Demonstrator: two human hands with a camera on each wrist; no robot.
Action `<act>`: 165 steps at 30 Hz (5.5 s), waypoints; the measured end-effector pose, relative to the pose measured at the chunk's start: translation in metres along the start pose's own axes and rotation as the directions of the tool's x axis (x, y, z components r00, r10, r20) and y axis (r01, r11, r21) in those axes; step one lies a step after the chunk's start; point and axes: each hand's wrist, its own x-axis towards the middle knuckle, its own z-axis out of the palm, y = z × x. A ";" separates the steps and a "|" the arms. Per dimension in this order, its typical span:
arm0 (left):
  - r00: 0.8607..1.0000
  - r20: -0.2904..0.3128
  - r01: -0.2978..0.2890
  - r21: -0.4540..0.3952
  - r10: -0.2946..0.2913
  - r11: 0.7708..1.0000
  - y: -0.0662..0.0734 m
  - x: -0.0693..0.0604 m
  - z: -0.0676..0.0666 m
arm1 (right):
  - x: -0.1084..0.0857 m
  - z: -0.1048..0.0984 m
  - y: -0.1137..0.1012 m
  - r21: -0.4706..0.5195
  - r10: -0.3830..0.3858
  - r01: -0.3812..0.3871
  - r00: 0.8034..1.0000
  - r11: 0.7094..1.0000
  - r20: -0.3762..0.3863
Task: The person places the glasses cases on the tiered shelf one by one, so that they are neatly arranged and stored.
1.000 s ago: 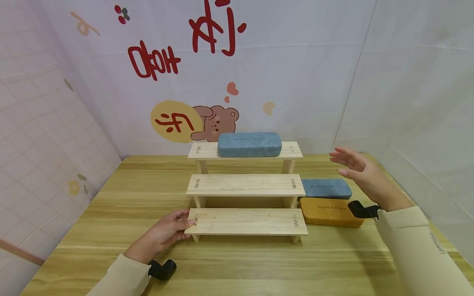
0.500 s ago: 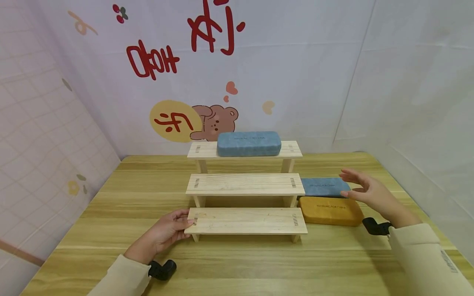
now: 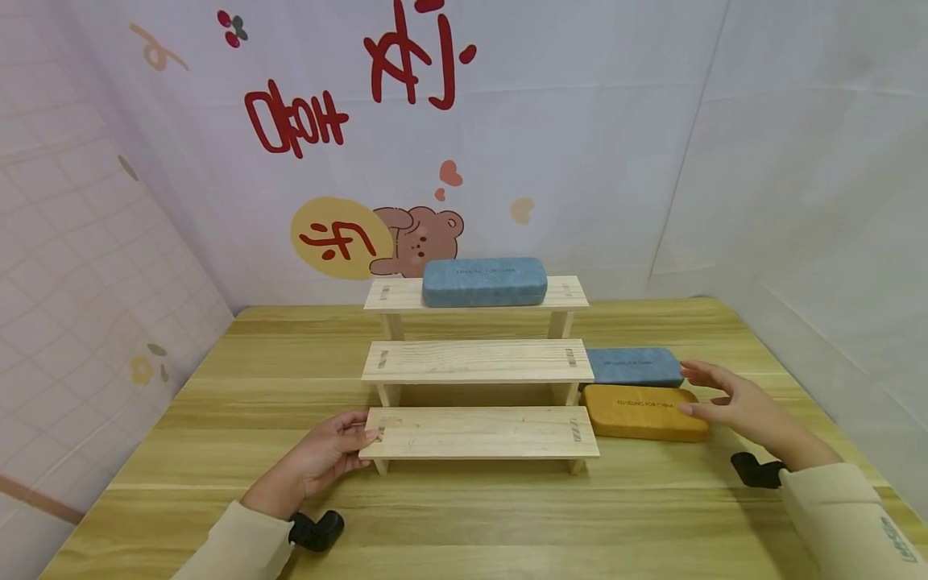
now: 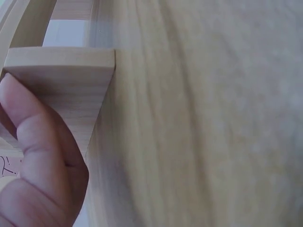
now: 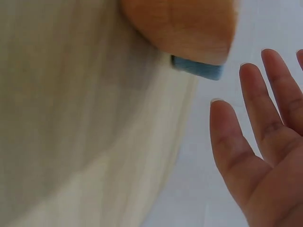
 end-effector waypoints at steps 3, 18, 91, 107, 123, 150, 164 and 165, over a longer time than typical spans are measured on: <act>1.000 0.000 -0.001 0.000 0.001 1.000 0.000 0.000 0.000 | -0.003 0.001 0.004 0.018 0.012 -0.013 1.000 1.000 0.016; 1.000 -0.004 0.004 -0.008 -0.004 1.000 0.000 0.000 0.000 | -0.005 0.009 0.019 -0.021 0.061 -0.059 0.996 0.998 0.072; 1.000 0.019 -0.006 -0.009 0.007 1.000 0.000 -0.002 -0.002 | -0.018 -0.008 0.022 0.187 0.072 -0.072 0.997 0.980 0.006; 1.000 0.009 -0.006 -0.014 0.006 1.000 0.000 0.000 -0.001 | -0.024 -0.027 0.018 0.216 -0.013 0.038 0.993 0.976 -0.118; 1.000 0.010 -0.012 -0.027 0.012 1.000 0.001 0.000 0.001 | -0.002 -0.022 -0.032 0.315 -0.114 0.142 0.988 0.938 -0.105; 1.000 0.016 -0.024 -0.034 0.025 0.999 -0.002 0.000 -0.001 | 0.046 0.017 -0.112 0.274 -0.102 0.112 0.993 0.955 -0.051; 1.000 0.008 -0.021 -0.035 0.022 0.999 -0.002 0.000 -0.001 | 0.072 0.044 -0.144 0.338 -0.066 0.044 0.996 0.940 0.052; 1.000 0.008 -0.021 -0.032 0.021 0.999 -0.002 0.000 -0.001 | 0.074 0.046 -0.146 0.347 -0.067 0.043 0.996 0.937 0.057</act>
